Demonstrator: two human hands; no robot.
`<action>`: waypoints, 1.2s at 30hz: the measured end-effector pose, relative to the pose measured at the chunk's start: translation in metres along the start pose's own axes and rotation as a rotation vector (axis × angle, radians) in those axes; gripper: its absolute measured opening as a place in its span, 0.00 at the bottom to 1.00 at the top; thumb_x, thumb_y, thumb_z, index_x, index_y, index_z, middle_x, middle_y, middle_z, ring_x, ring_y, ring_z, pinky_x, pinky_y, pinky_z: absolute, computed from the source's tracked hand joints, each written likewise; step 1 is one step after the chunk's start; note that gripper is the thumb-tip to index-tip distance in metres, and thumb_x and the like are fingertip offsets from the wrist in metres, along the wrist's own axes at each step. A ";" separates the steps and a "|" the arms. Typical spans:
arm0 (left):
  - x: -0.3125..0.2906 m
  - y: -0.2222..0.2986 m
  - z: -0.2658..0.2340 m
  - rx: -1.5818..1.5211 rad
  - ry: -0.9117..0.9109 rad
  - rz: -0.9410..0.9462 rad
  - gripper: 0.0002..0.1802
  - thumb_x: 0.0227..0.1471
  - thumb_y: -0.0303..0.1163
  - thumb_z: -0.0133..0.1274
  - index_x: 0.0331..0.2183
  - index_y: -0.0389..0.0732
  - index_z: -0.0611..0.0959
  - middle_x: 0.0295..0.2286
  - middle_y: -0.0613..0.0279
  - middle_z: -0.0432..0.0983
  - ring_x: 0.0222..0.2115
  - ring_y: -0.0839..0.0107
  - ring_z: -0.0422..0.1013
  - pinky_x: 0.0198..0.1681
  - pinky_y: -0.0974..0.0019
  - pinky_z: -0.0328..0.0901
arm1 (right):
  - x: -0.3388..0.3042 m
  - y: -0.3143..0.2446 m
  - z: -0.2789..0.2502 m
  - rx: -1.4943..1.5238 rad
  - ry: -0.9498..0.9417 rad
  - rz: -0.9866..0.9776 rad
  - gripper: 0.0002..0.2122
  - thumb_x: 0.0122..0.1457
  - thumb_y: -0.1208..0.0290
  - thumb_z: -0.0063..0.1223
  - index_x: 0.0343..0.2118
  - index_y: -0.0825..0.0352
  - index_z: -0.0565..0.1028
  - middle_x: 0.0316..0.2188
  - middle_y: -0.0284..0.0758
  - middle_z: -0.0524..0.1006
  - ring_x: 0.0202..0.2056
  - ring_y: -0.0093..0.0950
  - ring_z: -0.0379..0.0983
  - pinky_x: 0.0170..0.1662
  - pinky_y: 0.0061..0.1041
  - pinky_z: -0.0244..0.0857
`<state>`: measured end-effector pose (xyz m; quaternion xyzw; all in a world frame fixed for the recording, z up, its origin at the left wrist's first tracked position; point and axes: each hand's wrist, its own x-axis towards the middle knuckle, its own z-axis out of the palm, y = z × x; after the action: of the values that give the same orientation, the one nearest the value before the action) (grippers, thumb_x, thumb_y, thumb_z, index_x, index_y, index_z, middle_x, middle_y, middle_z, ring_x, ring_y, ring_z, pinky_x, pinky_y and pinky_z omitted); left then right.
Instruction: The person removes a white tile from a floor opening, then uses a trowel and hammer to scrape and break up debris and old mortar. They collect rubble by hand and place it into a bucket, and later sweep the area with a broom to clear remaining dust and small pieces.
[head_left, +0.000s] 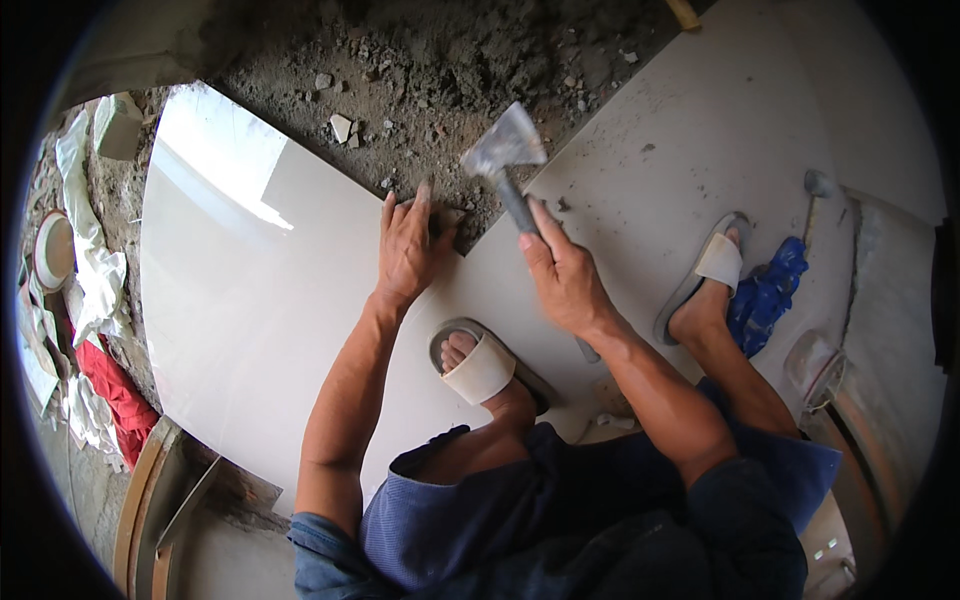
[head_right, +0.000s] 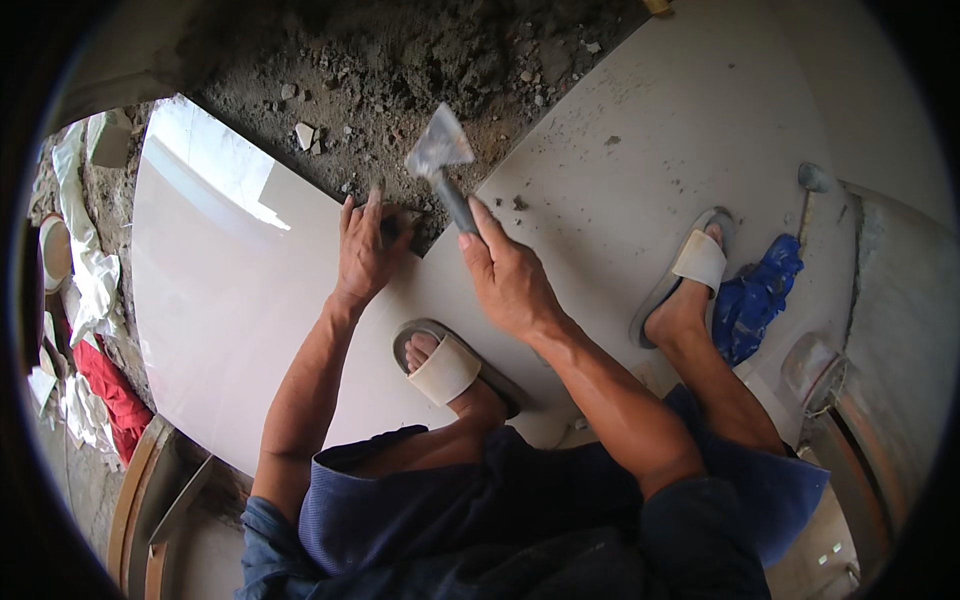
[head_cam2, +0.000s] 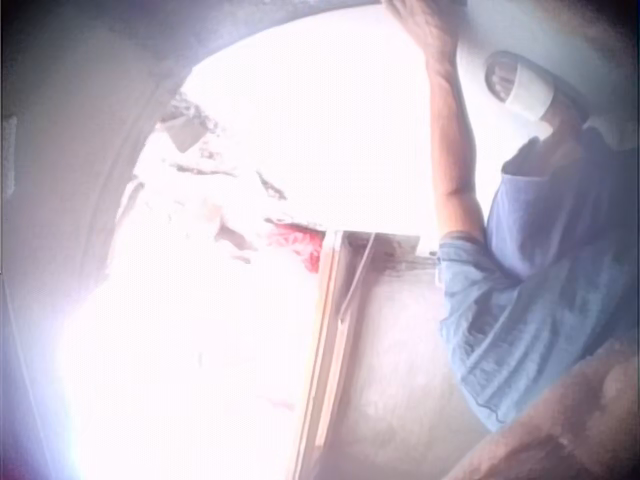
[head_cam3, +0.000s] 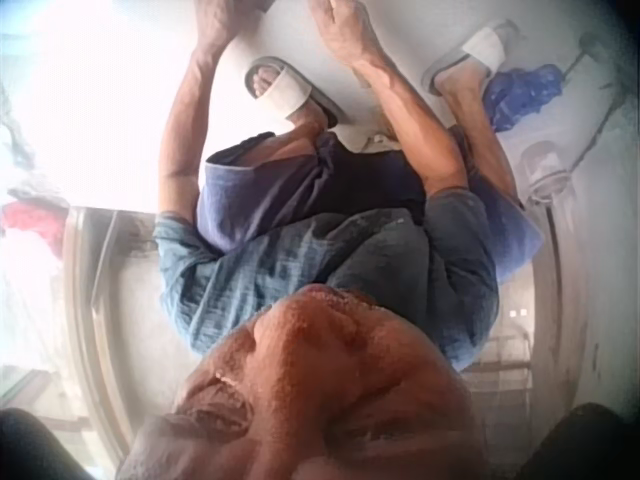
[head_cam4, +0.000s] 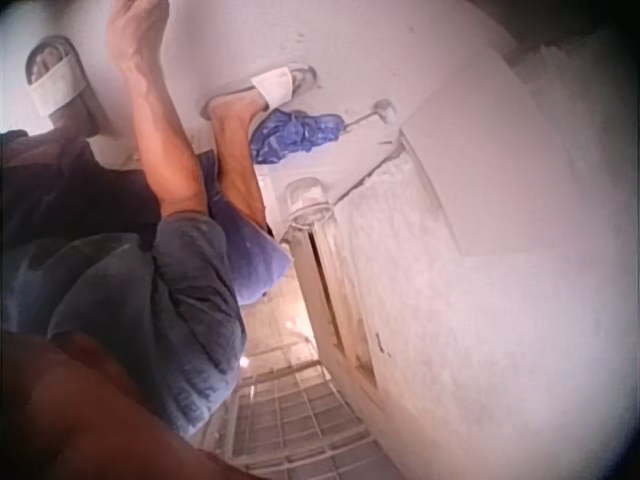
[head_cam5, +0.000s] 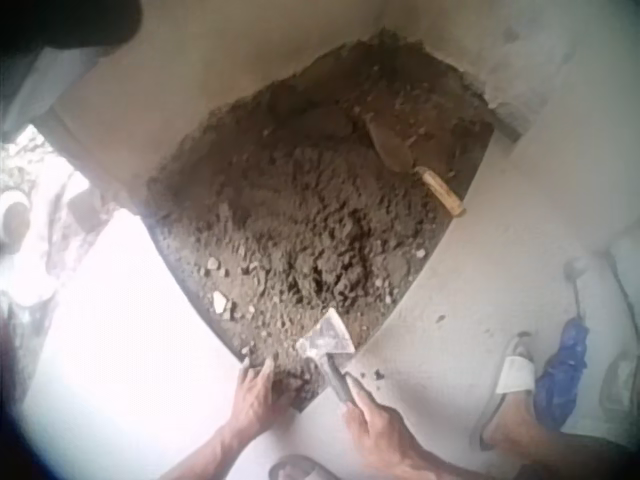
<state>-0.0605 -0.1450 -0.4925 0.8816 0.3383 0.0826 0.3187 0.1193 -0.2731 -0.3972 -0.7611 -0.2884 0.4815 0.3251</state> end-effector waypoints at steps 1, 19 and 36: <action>0.000 0.000 0.000 -0.005 0.005 -0.002 0.42 0.44 0.29 0.61 0.58 0.35 0.60 0.36 0.63 0.76 0.42 0.61 0.68 0.60 0.47 0.49 | 0.000 0.001 0.002 0.053 0.067 -0.026 0.23 0.64 0.63 0.45 0.59 0.68 0.61 0.24 0.49 0.74 0.24 0.42 0.74 0.30 0.36 0.67; -0.005 -0.016 -0.035 0.224 -0.226 0.207 0.33 0.43 0.55 0.59 0.44 0.39 0.79 0.50 0.56 0.69 0.59 0.58 0.57 0.64 0.44 0.42 | -0.003 -0.006 0.013 -0.149 -0.120 0.227 0.23 0.65 0.60 0.42 0.60 0.65 0.60 0.27 0.52 0.76 0.30 0.45 0.76 0.35 0.37 0.68; -0.016 -0.003 -0.034 0.266 -0.272 -0.015 0.48 0.33 0.65 0.61 0.51 0.41 0.73 0.61 0.51 0.51 0.64 0.48 0.40 0.63 0.35 0.35 | 0.006 -0.005 0.005 -0.142 -0.110 0.147 0.25 0.65 0.61 0.41 0.63 0.63 0.56 0.20 0.49 0.72 0.22 0.41 0.73 0.28 0.36 0.65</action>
<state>-0.0860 -0.1364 -0.4667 0.9164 0.3065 -0.0853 0.2430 0.1161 -0.2643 -0.3980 -0.7738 -0.2825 0.5234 0.2180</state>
